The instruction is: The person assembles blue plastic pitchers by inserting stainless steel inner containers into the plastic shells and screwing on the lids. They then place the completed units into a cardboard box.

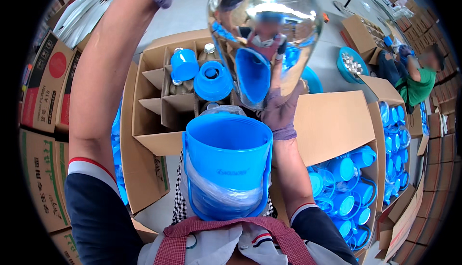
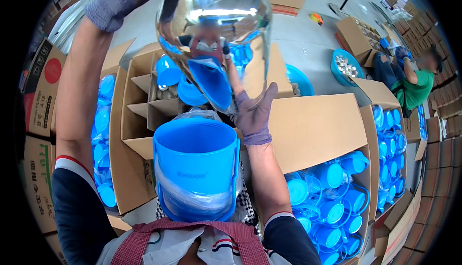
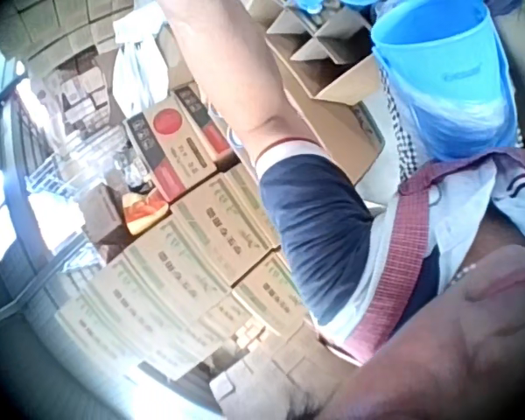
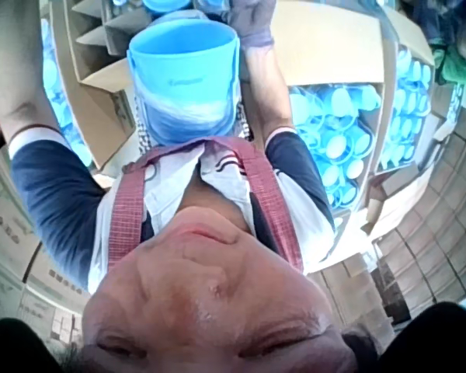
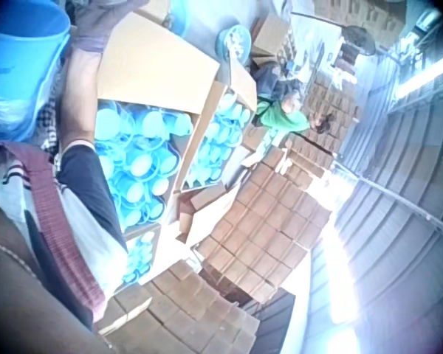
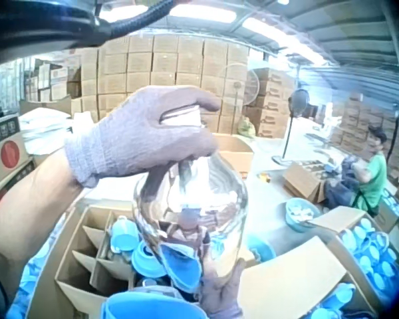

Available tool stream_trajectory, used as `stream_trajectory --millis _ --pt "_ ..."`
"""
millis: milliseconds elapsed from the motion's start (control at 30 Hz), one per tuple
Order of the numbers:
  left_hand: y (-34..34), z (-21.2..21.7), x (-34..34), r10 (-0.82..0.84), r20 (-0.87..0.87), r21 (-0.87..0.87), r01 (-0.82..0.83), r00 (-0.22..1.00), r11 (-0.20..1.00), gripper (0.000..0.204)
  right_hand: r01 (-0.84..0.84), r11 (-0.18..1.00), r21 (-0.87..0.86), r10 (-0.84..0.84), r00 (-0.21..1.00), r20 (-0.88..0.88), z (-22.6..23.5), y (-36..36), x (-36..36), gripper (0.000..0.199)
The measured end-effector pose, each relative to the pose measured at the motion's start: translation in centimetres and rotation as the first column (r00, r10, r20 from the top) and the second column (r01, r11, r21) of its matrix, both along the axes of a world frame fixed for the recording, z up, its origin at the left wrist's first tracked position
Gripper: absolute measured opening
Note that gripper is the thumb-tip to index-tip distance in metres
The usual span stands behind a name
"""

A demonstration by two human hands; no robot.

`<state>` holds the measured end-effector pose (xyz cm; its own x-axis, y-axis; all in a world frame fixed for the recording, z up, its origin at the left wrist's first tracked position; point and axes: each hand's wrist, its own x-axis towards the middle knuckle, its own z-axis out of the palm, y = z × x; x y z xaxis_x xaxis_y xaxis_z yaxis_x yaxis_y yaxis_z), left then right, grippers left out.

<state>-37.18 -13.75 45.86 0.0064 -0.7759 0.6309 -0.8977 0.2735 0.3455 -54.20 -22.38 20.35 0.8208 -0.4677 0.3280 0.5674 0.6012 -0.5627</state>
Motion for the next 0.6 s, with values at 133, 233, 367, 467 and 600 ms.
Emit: stream_trajectory --millis 133,233,367,467,600 --pt "0.6 0.3 0.3 0.176 0.286 -0.045 -0.170 0.942 0.984 0.068 -0.119 0.992 -0.036 0.120 0.992 0.040 -0.8 0.9 1.6 0.094" --pt "2.1 -1.7 -1.9 -0.079 0.017 0.220 0.074 0.997 0.973 0.077 -0.042 0.964 0.263 0.066 0.994 -0.086 -6.8 1.2 -1.3 0.087" --pt "-0.1 -6.2 -0.7 -0.167 0.160 0.003 0.169 0.973 0.986 0.080 0.338 0.937 0.083 -0.328 0.938 -0.115 -9.2 -0.4 1.4 0.070" --pt "-2.2 -6.2 0.9 -0.111 -0.265 0.063 0.133 0.958 0.989 0.081 0.397 0.916 -0.066 -0.400 0.916 -0.038 -13.8 -1.3 2.4 0.075" --pt "-1.4 -18.9 12.8 0.034 -0.453 0.018 -0.029 0.891 0.999 0.060 0.052 0.928 0.369 -0.149 0.959 0.240 -13.2 -2.1 3.6 0.065"
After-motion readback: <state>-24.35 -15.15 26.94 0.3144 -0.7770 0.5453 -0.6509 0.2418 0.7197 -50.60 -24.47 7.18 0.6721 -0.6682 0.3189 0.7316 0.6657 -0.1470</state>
